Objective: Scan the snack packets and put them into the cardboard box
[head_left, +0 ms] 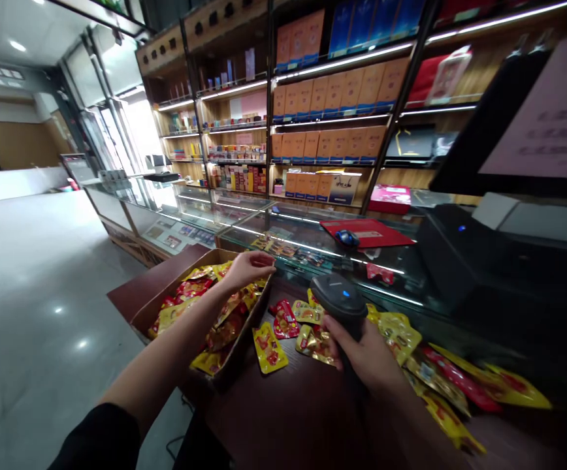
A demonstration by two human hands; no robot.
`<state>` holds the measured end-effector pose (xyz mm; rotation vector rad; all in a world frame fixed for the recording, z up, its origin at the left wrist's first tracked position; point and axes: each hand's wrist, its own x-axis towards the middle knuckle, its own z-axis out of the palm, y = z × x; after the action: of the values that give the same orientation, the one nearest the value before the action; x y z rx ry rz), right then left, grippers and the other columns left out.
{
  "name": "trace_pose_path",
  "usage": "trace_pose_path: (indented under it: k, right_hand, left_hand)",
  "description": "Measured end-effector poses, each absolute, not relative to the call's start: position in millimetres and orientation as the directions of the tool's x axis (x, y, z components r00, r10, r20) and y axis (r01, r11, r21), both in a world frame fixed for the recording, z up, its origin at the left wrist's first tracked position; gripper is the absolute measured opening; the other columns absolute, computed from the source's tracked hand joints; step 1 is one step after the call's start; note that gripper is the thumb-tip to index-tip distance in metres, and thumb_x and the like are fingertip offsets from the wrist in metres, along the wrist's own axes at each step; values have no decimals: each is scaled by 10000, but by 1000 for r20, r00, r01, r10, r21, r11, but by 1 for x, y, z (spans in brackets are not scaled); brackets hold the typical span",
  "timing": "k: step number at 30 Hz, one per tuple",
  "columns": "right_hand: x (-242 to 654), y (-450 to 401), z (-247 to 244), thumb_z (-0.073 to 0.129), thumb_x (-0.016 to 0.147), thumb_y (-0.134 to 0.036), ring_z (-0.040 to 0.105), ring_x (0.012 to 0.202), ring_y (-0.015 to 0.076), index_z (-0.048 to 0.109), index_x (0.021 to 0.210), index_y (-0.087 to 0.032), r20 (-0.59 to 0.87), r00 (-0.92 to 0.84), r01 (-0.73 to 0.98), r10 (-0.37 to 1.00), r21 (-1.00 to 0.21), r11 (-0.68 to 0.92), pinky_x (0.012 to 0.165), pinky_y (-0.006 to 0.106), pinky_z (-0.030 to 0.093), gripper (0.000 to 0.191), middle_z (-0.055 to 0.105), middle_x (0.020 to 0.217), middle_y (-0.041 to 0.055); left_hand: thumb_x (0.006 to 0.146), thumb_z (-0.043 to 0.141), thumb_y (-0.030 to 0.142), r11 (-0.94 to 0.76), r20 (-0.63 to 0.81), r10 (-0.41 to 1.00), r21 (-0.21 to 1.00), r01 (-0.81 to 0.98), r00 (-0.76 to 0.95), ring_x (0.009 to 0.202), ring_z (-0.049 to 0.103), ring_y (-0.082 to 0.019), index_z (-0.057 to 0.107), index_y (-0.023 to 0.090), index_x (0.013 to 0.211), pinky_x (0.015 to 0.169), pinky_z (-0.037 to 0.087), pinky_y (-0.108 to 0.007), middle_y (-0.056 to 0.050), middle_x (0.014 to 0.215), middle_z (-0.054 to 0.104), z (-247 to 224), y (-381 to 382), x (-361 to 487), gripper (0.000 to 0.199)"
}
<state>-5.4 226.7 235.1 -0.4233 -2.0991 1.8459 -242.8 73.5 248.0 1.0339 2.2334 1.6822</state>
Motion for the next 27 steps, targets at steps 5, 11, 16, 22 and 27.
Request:
trace_pose_path:
  k: [5,11,16,22,27]
  right_hand:
    - [-7,237,235,666,775,-624,477,356,104,574,711,-190,48,-893,-2,447,-995,102,378,223,381,449,540,460,-32]
    - [-9,240,233,691,759,-612,475,358,92,539,674,-196,-29,-866,59,498,-997,45,376,215,392,452,544,478,-36]
    - [-14,244,225,688,744,-638,478,365,91,533,722,-194,-69,-864,102,499,-994,40,373,212,395,471,547,488,-45]
    - [-18,243,222,683,738,-651,475,364,89,532,781,-192,-74,-868,106,491,-994,37,374,210,391,485,543,491,-56]
    - [-16,240,226,694,714,-666,474,359,94,535,782,-191,-86,-866,118,492,-992,34,367,216,387,506,534,479,-56]
  left_hand:
    - [691,679,116,449,74,816,543,710,-573,856,713,-250,769,209,892,793,537,-327,-81,899,766,221,133,-214,239]
    - [663,714,172,499,-239,852,100,861,-467,951,696,-365,779,181,925,800,533,-401,-188,969,744,199,143,-200,270]
    - [748,664,190,445,-332,855,77,892,-398,1011,685,-286,727,239,1083,850,520,-328,-119,1041,737,188,135,-207,344]
    - [775,563,99,410,-202,898,60,910,-391,991,681,-293,682,176,1130,836,519,-358,-169,1112,695,176,134,-218,382]
    - [708,622,111,419,-197,908,388,821,-370,802,691,-245,722,183,860,744,510,-310,-91,843,741,185,134,-232,196]
